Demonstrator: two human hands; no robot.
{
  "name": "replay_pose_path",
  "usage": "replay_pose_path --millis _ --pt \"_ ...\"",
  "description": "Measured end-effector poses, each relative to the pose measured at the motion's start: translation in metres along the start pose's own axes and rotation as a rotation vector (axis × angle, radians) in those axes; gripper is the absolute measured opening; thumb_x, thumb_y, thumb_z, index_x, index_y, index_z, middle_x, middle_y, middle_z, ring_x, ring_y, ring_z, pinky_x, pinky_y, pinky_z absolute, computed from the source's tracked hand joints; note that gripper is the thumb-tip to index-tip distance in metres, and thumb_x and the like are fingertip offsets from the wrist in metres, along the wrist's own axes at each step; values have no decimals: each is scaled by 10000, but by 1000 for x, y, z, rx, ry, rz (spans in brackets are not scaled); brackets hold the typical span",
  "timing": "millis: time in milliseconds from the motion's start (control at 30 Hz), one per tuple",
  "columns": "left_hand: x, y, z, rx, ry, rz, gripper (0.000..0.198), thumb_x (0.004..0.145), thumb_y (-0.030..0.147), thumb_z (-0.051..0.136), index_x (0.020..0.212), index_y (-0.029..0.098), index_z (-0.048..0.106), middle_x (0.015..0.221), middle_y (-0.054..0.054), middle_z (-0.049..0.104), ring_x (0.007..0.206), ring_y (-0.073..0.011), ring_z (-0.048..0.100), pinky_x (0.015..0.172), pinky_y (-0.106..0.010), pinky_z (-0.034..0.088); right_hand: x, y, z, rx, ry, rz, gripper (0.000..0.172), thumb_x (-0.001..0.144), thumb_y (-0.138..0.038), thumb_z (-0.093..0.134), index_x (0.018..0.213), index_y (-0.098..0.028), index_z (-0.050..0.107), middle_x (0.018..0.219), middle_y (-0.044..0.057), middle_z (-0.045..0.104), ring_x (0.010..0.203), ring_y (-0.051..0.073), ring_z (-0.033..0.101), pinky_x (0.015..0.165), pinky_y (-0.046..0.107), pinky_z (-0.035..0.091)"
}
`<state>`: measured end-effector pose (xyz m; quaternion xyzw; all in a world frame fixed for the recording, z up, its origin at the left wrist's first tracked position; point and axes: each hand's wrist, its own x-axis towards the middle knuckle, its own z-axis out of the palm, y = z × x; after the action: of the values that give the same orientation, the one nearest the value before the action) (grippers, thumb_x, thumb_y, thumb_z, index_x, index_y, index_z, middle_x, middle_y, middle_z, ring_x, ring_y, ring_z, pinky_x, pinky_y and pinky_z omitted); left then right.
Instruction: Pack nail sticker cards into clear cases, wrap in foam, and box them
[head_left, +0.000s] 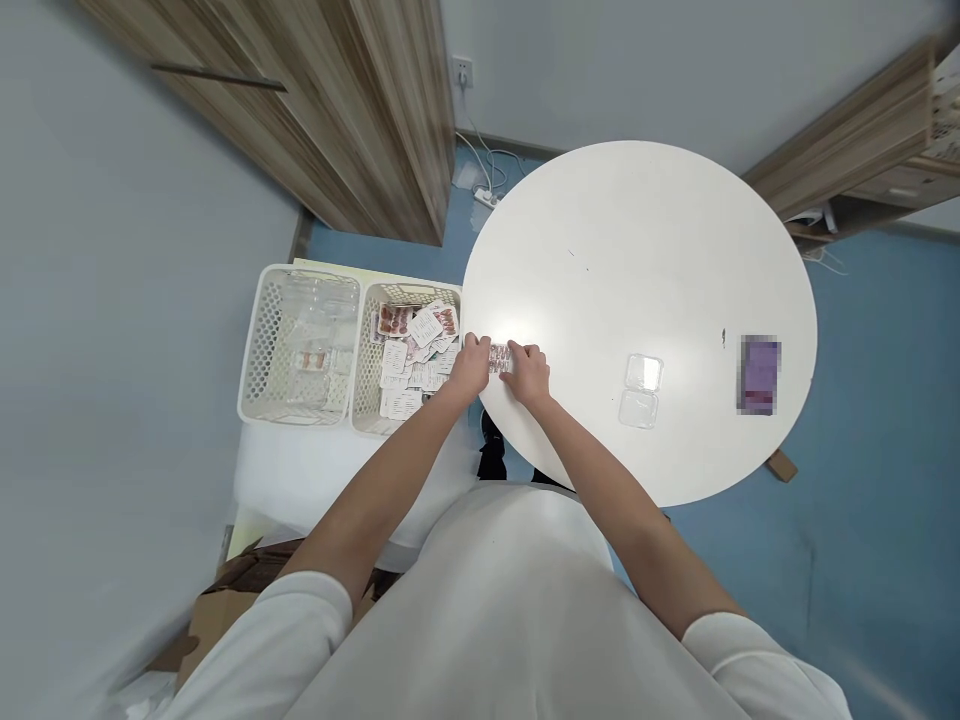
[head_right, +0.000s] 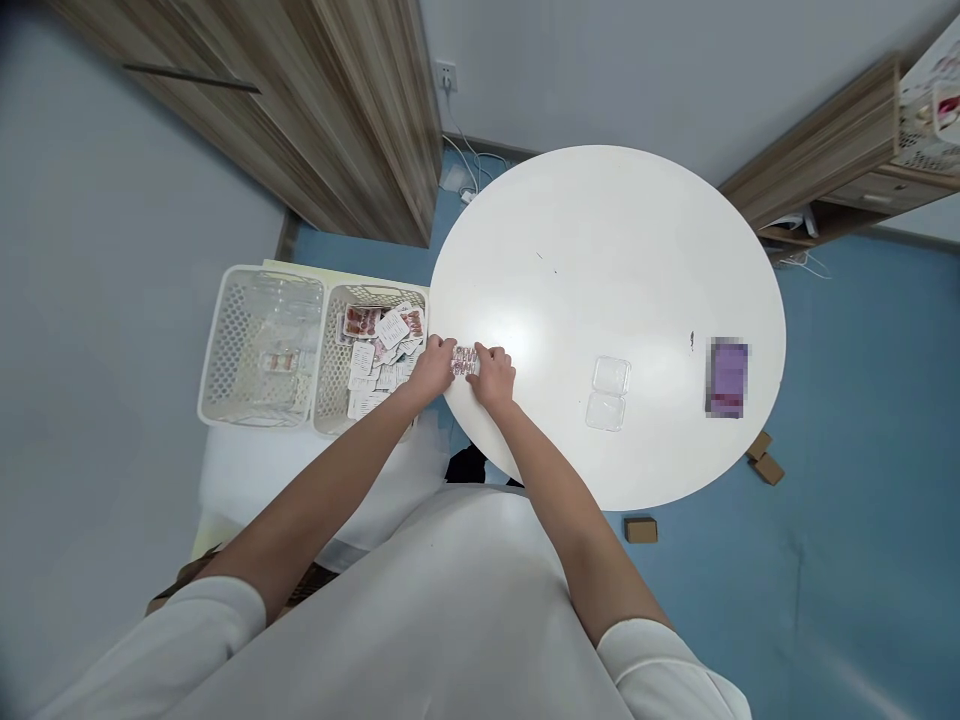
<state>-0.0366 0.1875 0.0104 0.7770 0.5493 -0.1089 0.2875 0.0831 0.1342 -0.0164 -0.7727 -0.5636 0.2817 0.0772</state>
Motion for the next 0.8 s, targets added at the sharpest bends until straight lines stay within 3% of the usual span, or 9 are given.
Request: replay_pose_path --millis 267,467,600,800 --pt "-6 -5 12 -131 107 55 593 669 -15 488 1197 199 324 1037 -87 413 871 -189 523 667 -265 410 -7 -5 2 57 54 10 546 698 -203 572 1198 -246 357 1099 75 459 1008 238 434 817 399 365" --pt "-16 -5 18 -295 133 221 677 675 53 539 1278 187 262 1123 -97 399 1018 -219 469 809 -311 415 -25 12 -1 182 102 -88 592 715 -154 504 1266 -190 287 1100 96 456 1004 223 455 835 382 398" --pt "-25 6 24 -344 141 324 671 691 79 545 1288 182 258 1110 -89 415 1015 -213 469 842 -329 413 -42 33 -14 240 132 -140 596 736 -182 495 1287 -189 267 1109 96 440 1019 218 450 858 387 407" --pt "-36 40 37 -415 131 454 608 713 116 543 1266 181 298 1094 -86 427 962 -197 492 800 -330 441 -75 69 -36 228 156 -161 663 742 -214 508 1326 -197 195 1130 101 417 1038 224 430 885 412 394"
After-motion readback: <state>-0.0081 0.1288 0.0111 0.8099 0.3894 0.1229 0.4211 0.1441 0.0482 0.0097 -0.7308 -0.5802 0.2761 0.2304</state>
